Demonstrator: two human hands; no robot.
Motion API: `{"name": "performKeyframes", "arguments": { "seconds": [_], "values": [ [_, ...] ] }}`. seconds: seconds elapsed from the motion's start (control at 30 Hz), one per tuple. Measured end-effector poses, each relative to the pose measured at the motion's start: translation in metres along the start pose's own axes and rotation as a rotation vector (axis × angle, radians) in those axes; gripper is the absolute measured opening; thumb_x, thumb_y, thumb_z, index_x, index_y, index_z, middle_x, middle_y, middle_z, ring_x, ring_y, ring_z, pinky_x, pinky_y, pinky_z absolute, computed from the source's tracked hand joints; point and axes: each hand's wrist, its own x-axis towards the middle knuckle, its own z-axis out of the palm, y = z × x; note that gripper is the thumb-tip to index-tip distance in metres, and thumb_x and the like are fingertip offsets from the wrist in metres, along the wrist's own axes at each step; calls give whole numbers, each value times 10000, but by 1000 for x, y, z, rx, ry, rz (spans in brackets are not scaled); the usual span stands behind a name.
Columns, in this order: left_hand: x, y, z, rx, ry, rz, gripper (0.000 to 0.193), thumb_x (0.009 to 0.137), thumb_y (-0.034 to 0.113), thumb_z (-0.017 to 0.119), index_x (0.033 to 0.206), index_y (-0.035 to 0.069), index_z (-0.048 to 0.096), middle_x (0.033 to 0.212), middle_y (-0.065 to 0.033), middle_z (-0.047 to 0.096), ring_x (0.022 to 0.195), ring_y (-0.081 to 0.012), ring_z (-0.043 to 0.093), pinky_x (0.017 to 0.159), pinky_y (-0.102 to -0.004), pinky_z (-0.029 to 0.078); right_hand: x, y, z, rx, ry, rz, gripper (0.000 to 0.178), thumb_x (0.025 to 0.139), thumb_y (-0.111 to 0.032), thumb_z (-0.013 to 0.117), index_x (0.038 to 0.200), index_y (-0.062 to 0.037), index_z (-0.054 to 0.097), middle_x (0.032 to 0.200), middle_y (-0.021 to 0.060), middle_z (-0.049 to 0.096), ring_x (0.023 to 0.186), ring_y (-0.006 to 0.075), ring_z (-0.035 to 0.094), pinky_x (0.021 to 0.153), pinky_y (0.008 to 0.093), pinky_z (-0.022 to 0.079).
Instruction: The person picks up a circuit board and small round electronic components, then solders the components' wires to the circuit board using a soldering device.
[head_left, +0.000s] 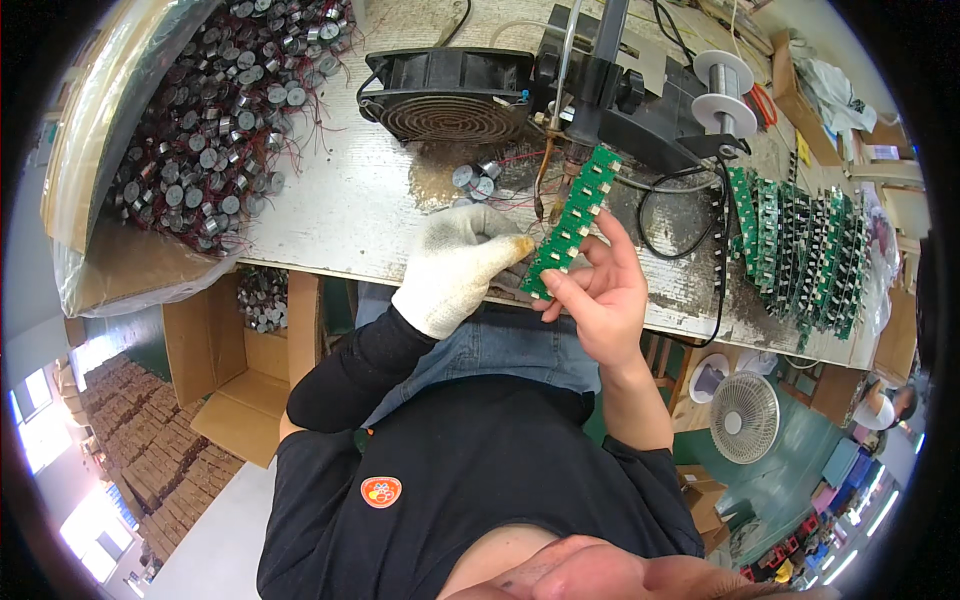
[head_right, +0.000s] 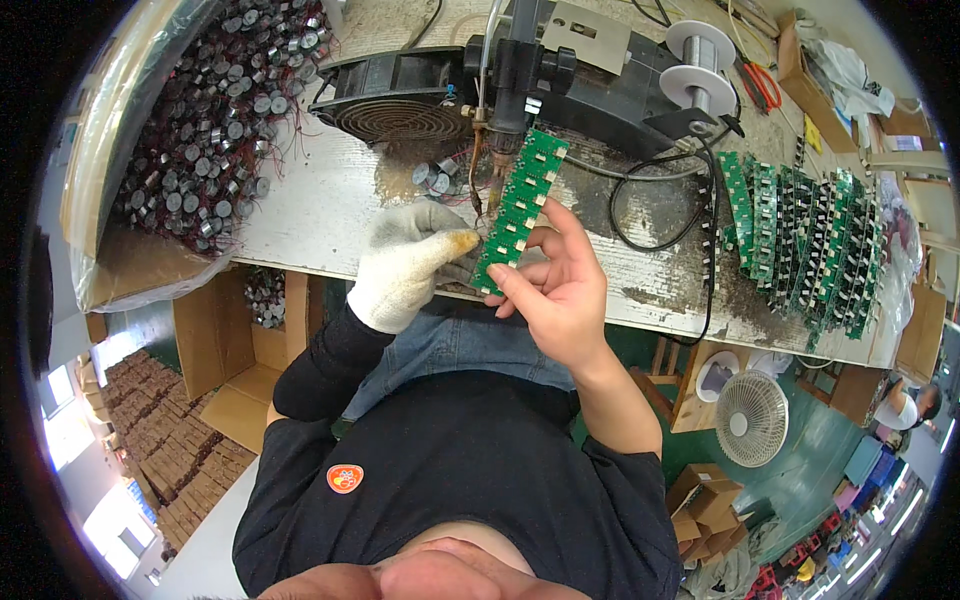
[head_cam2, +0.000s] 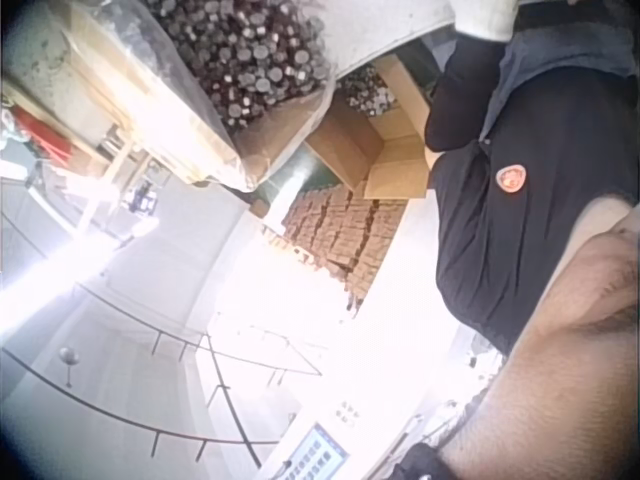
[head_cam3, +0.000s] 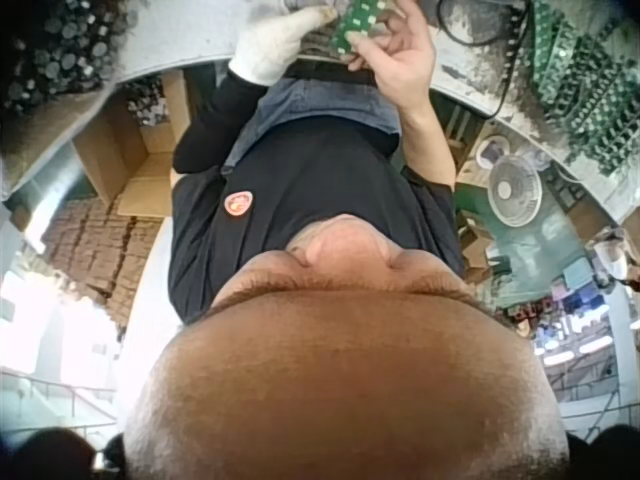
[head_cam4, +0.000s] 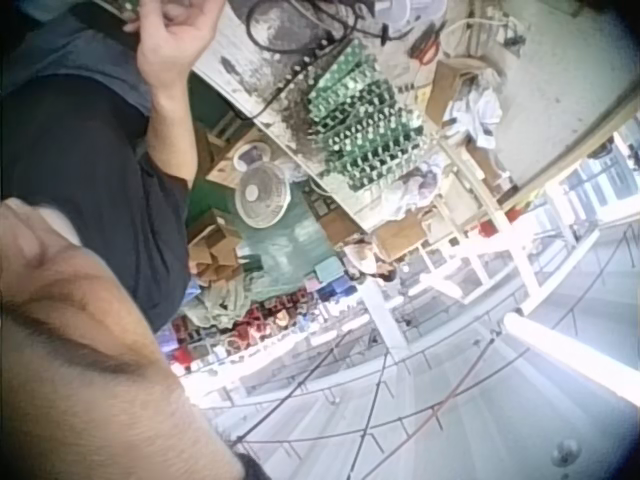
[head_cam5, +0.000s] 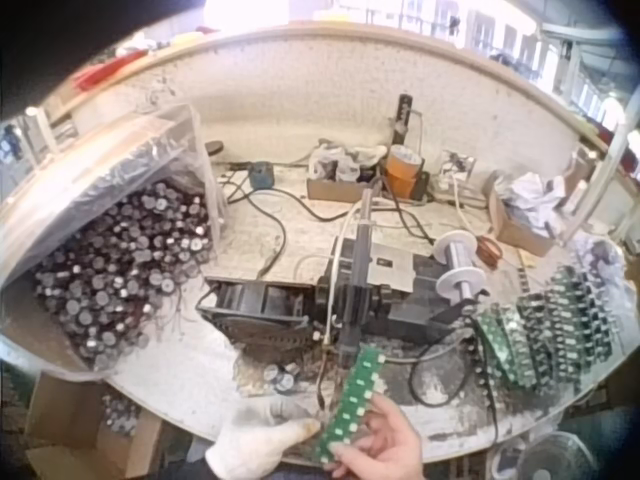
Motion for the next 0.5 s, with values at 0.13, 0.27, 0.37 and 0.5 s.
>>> {"name": "performKeyframes", "arguments": {
  "seconds": [0.13, 0.27, 0.37, 0.5],
  "values": [
    [-1, 1, 0, 105, 3, 58, 195, 833, 133, 662, 877, -50, 610, 767, -76, 638, 654, -106, 606, 586, -241, 501, 0, 0, -1, 23, -18, 26, 703, 812, 124, 592, 1412, -23, 258, 1037, 159, 564, 676, 183, 658, 515, 239, 547],
    [-2, 3, 0, 228, 7, 127, 206, 806, 140, 672, 840, -54, 612, 733, -72, 631, 664, -99, 598, 585, -241, 485, -2, 0, -1, 36, -29, 13, 704, 810, 127, 593, 1412, -23, 260, 1036, 158, 564, 675, 184, 660, 516, 237, 548],
    [0, 2, -2, 278, 5, 154, 199, 796, 135, 673, 828, -52, 612, 728, -71, 630, 662, -101, 594, 585, -243, 480, -1, -1, 1, 32, -28, 13, 709, 808, 131, 594, 1414, -24, 258, 1038, 161, 565, 679, 186, 661, 518, 238, 550],
    [-1, 6, 0, 224, -2, 138, 186, 795, 126, 668, 820, -49, 610, 727, -73, 629, 656, -105, 595, 583, -247, 481, -1, -1, 1, 35, -20, 8, 710, 807, 131, 593, 1414, -21, 256, 1039, 166, 567, 677, 186, 662, 521, 241, 555]
  ]
}}
